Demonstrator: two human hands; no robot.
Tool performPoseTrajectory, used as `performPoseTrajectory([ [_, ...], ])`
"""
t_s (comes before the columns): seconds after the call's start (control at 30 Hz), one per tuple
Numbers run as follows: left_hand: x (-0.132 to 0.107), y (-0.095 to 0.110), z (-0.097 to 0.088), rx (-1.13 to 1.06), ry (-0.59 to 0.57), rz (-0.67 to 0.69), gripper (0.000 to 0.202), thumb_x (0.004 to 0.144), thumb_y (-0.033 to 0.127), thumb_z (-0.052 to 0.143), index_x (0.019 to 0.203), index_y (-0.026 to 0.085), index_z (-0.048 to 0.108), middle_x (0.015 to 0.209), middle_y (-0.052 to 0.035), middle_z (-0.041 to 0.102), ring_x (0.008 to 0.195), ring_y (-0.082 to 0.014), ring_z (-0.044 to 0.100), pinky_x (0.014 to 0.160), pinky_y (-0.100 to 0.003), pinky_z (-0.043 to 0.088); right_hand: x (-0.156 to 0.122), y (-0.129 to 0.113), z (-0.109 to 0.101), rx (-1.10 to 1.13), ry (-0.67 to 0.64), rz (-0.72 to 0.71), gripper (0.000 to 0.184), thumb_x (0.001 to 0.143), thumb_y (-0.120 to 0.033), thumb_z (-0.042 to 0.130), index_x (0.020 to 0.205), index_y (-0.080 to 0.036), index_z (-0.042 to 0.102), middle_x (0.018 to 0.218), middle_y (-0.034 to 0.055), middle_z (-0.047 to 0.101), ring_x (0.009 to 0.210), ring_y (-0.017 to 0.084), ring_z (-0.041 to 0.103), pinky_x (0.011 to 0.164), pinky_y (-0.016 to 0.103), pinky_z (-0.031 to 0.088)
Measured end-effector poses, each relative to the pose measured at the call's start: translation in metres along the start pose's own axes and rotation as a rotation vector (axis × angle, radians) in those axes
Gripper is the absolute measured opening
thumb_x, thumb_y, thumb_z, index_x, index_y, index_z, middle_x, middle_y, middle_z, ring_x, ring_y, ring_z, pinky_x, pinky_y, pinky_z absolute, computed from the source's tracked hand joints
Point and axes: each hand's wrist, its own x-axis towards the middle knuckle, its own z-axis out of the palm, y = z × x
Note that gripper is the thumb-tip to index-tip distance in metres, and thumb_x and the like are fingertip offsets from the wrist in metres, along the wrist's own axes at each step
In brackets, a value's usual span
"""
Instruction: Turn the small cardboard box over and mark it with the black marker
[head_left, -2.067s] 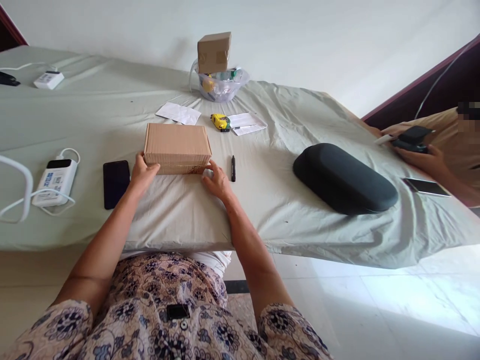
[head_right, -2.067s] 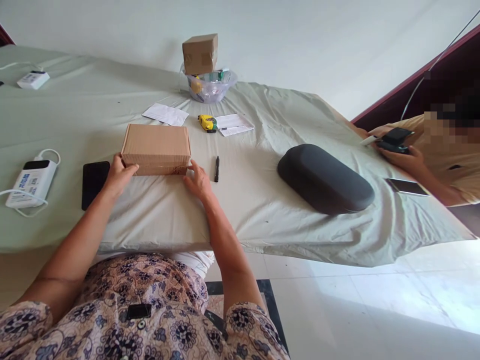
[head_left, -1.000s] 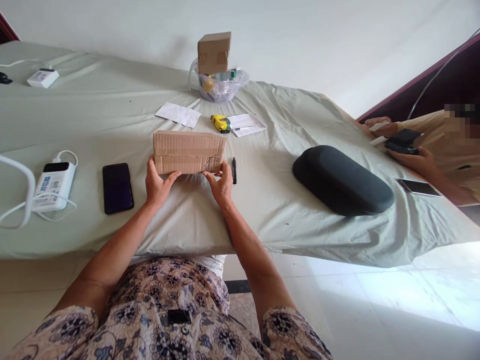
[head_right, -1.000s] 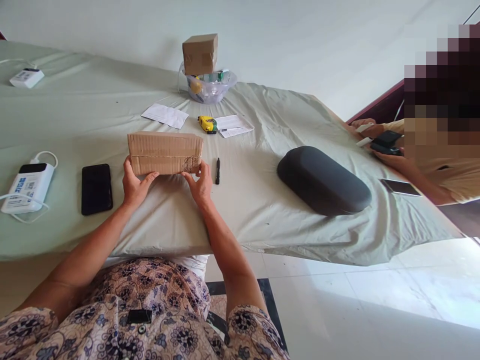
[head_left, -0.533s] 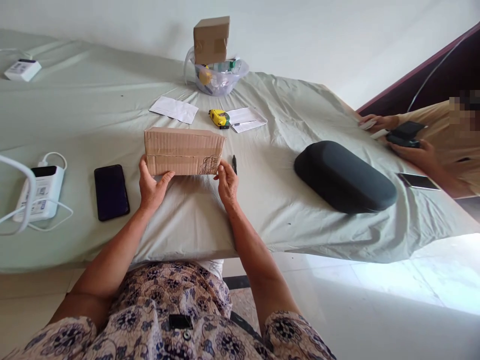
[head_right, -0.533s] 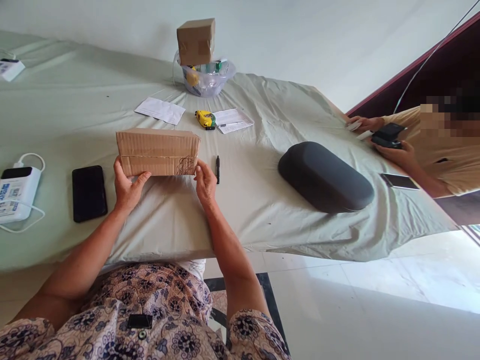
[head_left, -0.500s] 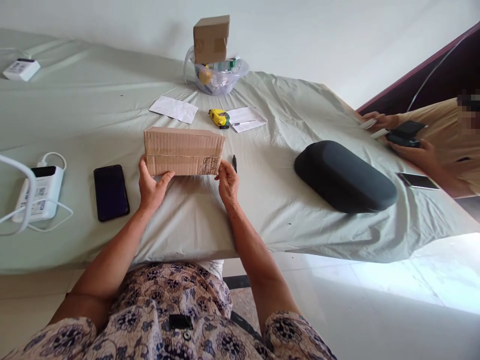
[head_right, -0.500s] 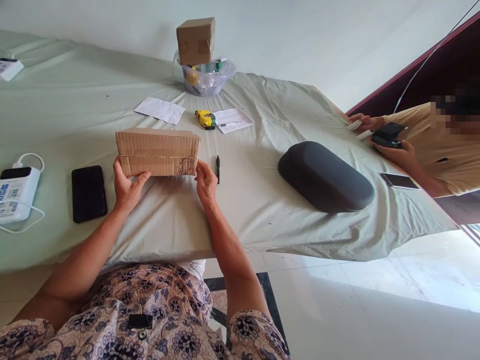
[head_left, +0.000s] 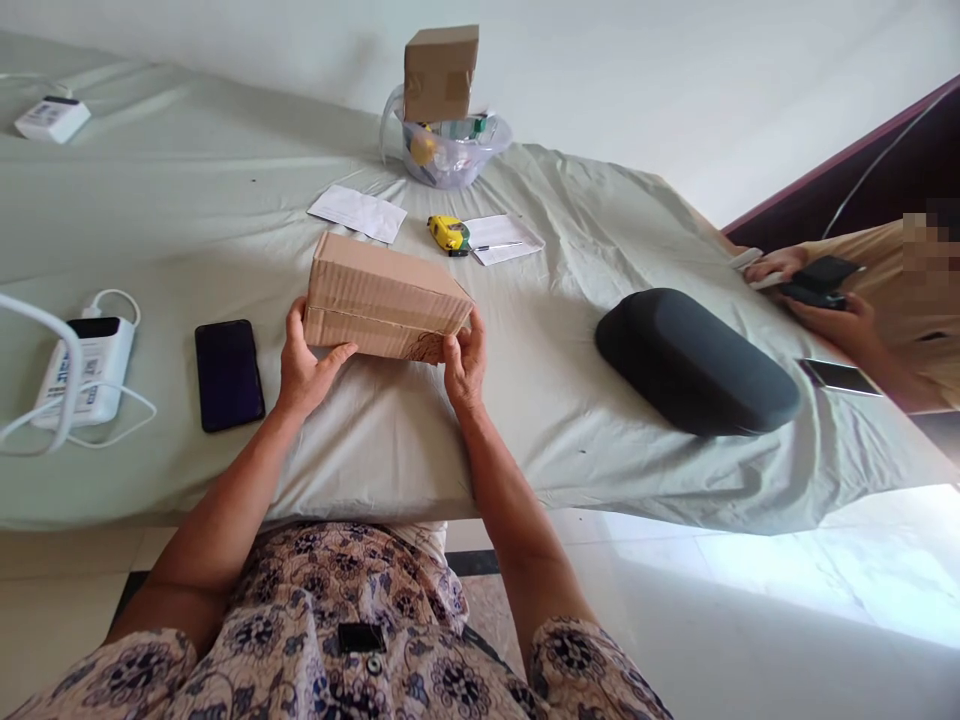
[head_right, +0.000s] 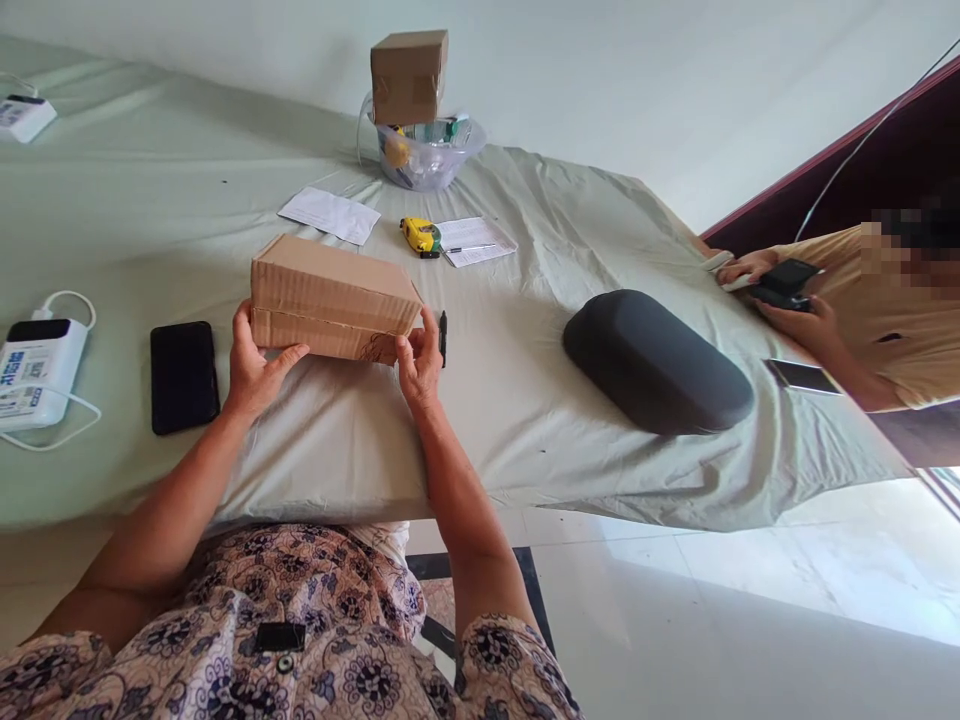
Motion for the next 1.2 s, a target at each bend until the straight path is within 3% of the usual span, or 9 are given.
performPoseTrajectory([
  [0.13, 0.003, 0.004, -0.007, 0.008, -0.04, 0.016, 0.09, 0.071, 0.048, 0.084, 0.145, 0.029, 0.038, 0.145, -0.0127, 0.055, 0.132, -0.0315, 0.058, 0.108, -0.049, 0.051, 0.001, -0.003, -0.008, -0.012, 0.025, 0.033, 0.077, 0.094, -0.071, 0.027, 0.158, -0.026, 0.026, 0.078, -0.0001, 0.056, 0.06, 0.016, 0.054, 0.063, 0.033, 0.052],
  [0.37, 0.004, 0.006, -0.009, 0.022, -0.129, 0.062, 0.065, 0.074, 0.037, 0.077, 0.132, 0.023, 0.05, 0.139, -0.0121, 0.061, 0.13, -0.0292, 0.06, 0.104, -0.045, 0.055, 0.012, 0.002, -0.02, -0.042, 0.162, 0.049, 0.066, 0.096, -0.072, 0.018, 0.128, -0.026, 0.054, 0.076, 0.0001, 0.049, 0.062, 0.016, 0.053, 0.064, 0.031, 0.049],
  [0.5, 0.002, 0.006, -0.006, 0.042, -0.104, 0.023, 0.055, 0.076, 0.04, 0.074, 0.123, 0.02, 0.052, 0.129, -0.0127, 0.066, 0.119, -0.0274, 0.066, 0.099, -0.042, 0.057, 0.011, -0.006, -0.017, -0.02, 0.21, 0.034, 0.057, 0.096, -0.068, 0.028, 0.112, -0.023, 0.057, 0.087, 0.0037, 0.054, 0.077, 0.018, 0.057, 0.071, 0.032, 0.05],
  [0.67, -0.001, 0.011, -0.007, 0.134, -0.038, -0.027, 0.066, 0.079, 0.052, 0.071, 0.131, 0.019, 0.046, 0.122, -0.0139, 0.068, 0.112, -0.0289, 0.068, 0.097, -0.045, 0.055, 0.001, -0.02, -0.003, -0.044, 0.26, -0.078, 0.043, 0.089, -0.064, 0.05, 0.099, -0.022, 0.053, 0.099, 0.0053, 0.056, 0.092, 0.018, 0.056, 0.079, 0.033, 0.049],
  [0.93, -0.005, 0.013, 0.01, 0.259, 0.141, -0.003, 0.079, 0.071, 0.063, 0.077, 0.127, 0.016, 0.048, 0.125, -0.0188, 0.062, 0.121, -0.0349, 0.061, 0.101, -0.048, 0.051, -0.004, -0.028, 0.018, -0.212, 0.309, -0.146, 0.062, 0.073, -0.073, 0.07, 0.102, -0.024, 0.047, 0.108, 0.008, 0.052, 0.11, 0.025, 0.052, 0.094, 0.044, 0.049],
  [1.07, -0.005, 0.011, 0.01, 0.225, 0.125, -0.004, 0.079, 0.075, 0.066, 0.073, 0.131, 0.016, 0.047, 0.129, -0.0188, 0.061, 0.123, -0.0341, 0.061, 0.103, -0.049, 0.051, -0.004, -0.028, 0.016, -0.202, 0.31, -0.193, 0.052, 0.082, -0.071, 0.064, 0.099, -0.024, 0.052, 0.103, 0.0072, 0.054, 0.105, 0.023, 0.054, 0.091, 0.042, 0.051],
  [1.2, -0.003, 0.008, 0.005, 0.167, 0.127, 0.003, 0.081, 0.082, 0.066, 0.067, 0.141, 0.017, 0.041, 0.14, -0.0197, 0.057, 0.131, -0.0325, 0.057, 0.11, -0.049, 0.047, -0.005, -0.029, 0.011, -0.172, 0.272, -0.265, 0.035, 0.096, -0.058, 0.051, 0.095, -0.023, 0.059, 0.097, 0.0066, 0.057, 0.095, 0.02, 0.057, 0.078, 0.036, 0.054],
])
